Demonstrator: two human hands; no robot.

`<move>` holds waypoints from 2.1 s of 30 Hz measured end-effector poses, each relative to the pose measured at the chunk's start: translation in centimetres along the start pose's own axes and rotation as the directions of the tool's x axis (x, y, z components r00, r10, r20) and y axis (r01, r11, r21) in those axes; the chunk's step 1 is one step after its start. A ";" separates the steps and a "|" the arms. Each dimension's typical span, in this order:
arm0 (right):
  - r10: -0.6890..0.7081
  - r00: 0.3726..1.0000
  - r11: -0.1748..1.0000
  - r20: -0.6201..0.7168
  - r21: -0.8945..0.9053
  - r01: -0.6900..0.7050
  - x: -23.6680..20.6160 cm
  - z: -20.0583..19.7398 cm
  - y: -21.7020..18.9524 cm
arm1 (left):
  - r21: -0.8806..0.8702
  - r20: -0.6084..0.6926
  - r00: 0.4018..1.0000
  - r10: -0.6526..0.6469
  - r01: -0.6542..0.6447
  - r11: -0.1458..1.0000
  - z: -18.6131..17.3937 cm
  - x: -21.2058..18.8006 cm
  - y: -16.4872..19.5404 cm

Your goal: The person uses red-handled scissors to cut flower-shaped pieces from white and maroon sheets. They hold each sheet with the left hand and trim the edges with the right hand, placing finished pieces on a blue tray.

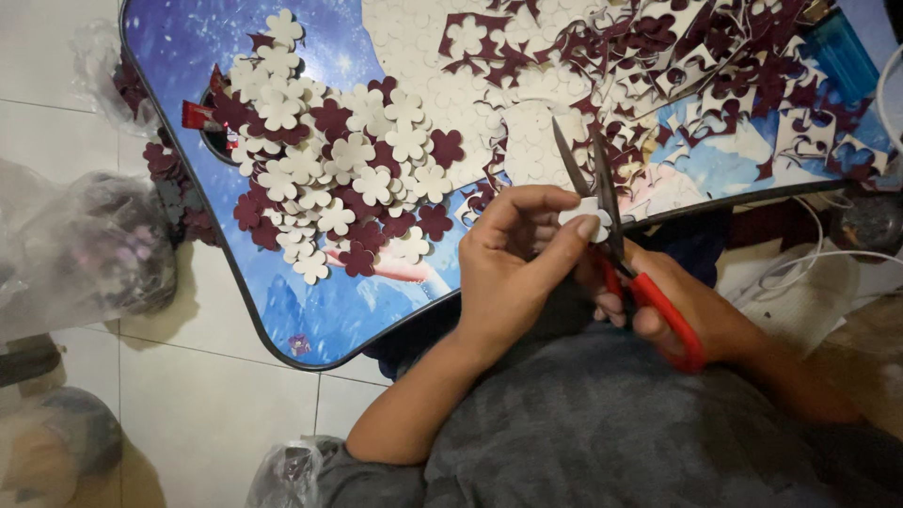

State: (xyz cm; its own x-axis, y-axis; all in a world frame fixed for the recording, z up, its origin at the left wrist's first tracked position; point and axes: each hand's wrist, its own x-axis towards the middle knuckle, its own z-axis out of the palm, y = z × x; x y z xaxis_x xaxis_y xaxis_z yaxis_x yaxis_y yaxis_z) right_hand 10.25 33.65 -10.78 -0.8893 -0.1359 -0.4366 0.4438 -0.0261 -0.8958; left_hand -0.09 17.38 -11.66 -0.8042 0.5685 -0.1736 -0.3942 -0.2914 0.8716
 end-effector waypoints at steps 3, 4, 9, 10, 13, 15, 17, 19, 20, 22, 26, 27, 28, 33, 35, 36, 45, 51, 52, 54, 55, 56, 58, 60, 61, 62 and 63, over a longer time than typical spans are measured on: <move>0.010 1.000 0.999 0.009 -0.031 -0.010 -0.1 -0.1 -0.2 | 0.030 0.020 1.000 0.009 -0.010 1.000 0.1 0.0 0.2; 0.008 1.000 0.999 0.012 -0.048 -0.007 0.0 -0.1 -0.3 | 0.043 0.021 1.000 0.019 -0.020 0.999 0.1 0.0 0.3; -0.018 1.000 0.998 0.003 -0.056 0.018 0.0 -0.3 -0.1 | 0.089 0.023 1.000 0.019 -0.021 0.996 -0.1 0.0 0.7; -0.014 1.000 0.999 0.000 -0.044 0.014 -0.1 -0.4 0.0 | 0.110 0.018 1.000 0.007 -0.009 0.994 -0.2 0.0 0.9; 0.010 1.000 0.996 0.017 -0.094 -0.008 -0.3 -0.8 0.2 | 0.155 0.015 1.000 -0.003 0.000 0.988 -0.5 -0.1 1.2; 0.009 1.000 0.997 0.018 -0.078 -0.008 -0.3 -1.0 0.4 | 0.181 0.031 0.999 0.026 -0.031 0.983 -0.7 0.1 1.3; -0.001 1.000 0.996 0.025 -0.085 0.003 -0.3 -1.0 0.6 | 0.223 0.037 0.999 0.037 -0.044 0.974 -0.8 0.1 1.5; -0.024 0.999 0.993 0.037 -0.116 0.028 -0.3 -1.2 0.6 | 0.281 0.033 0.999 0.036 -0.044 0.959 -1.0 0.1 1.8; -0.038 0.998 0.991 0.048 -0.125 0.043 -0.4 -1.3 0.5 | 0.288 0.036 0.999 0.036 -0.045 0.957 -1.0 0.1 2.0; -0.064 0.995 0.987 0.070 -0.143 0.074 -0.5 -1.4 0.4 | 0.299 0.042 0.998 0.036 -0.047 0.953 -1.2 0.2 2.3; -0.096 0.992 0.968 0.079 -0.223 0.111 -0.5 -1.7 0.1 | 0.306 0.044 0.999 0.022 -0.034 0.951 -1.4 0.2 2.8; -0.088 0.993 0.967 0.076 -0.231 0.103 -0.6 -1.7 0.1 | 0.295 0.050 0.998 0.030 -0.044 0.955 -1.5 0.2 2.9; -0.080 0.994 0.966 0.074 -0.239 0.096 -0.6 -1.7 0.1 | 0.284 0.055 0.998 0.039 -0.053 0.957 -1.5 0.2 2.9; -0.117 0.989 0.958 0.089 -0.253 0.137 -0.6 -2.1 0.5 | 0.256 0.007 0.999 0.047 -0.047 0.965 -1.7 0.4 2.6; -0.111 0.990 0.959 0.091 -0.252 0.131 -0.5 -2.2 0.7 | 0.227 -0.015 0.999 0.033 -0.028 0.973 -1.7 0.5 2.5; -0.106 0.990 0.957 0.088 -0.261 0.126 -0.5 -2.3 0.8 | 0.241 -0.024 0.999 0.030 -0.023 0.970 -1.8 0.5 2.5; -0.056 0.998 0.961 0.021 -0.271 0.060 -0.8 -2.4 1.3 | 0.244 -0.037 0.998 0.048 -0.037 0.969 -2.3 0.5 2.0; 0.083 0.992 0.996 -0.097 0.044 -0.079 -0.8 -3.2 4.0 | 0.073 -0.078 0.997 -0.009 0.014 0.997 -2.4 0.9 1.3; 0.126 0.986 0.990 -0.113 0.078 -0.118 -0.7 -3.5 4.4 | 0.062 -0.083 0.996 -0.017 0.022 0.998 -2.5 0.9 1.3; 0.061 0.997 0.982 -0.050 0.179 -0.051 -0.5 -4.0 4.9 | 0.035 -0.063 0.998 -0.013 0.015 0.999 -2.7 0.8 1.4; 0.026 0.999 0.973 -0.022 0.231 -0.020 -0.4 -4.2 4.9 | 0.022 -0.052 0.999 -0.011 0.012 1.000 -2.7 0.9 1.5; 0.004 1.000 0.975 -0.025 0.223 0.002 -0.6 -4.3 4.8 | 0.000 -0.058 0.998 0.001 -0.001 1.000 -2.8 1.0 1.6; -0.040 0.999 0.977 -0.030 0.208 0.046 -0.9 -4.2 4.2 | -0.041 -0.073 0.997 0.026 -0.029 0.999 -3.0 1.4 2.1; -0.018 0.999 0.981 -0.049 0.192 0.027 -0.8 -3.9 3.4 | 0.034 -0.158 0.958 0.238 -0.235 0.971 -3.3 1.6 2.9; -0.006 0.998 0.982 -0.060 0.185 0.017 -0.8 -3.7 3.0 | 0.078 -0.191 0.921 0.340 -0.331 0.940 -3.5 1.6 3.3; -0.005 0.998 0.983 -0.065 0.185 0.017 -0.8 -3.5 2.6 | 0.390 -0.185 0.846 0.501 -0.404 0.827 -3.7 1.3 3.7; -0.003 0.998 0.983 -0.069 0.185 0.016 -0.9 -3.3 2.2 | 0.662 -0.122 0.758 0.641 -0.419 0.621 -3.9 0.9 4.2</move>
State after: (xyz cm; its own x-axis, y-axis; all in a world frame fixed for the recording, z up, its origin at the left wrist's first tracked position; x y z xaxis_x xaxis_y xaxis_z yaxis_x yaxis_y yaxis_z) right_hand 11.65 36.99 -12.69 -0.8963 -0.0671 -0.4384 0.4422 -0.2108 -0.8718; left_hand -4.24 13.65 -9.96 -0.9164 0.1496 0.3713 0.3866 0.0897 0.9179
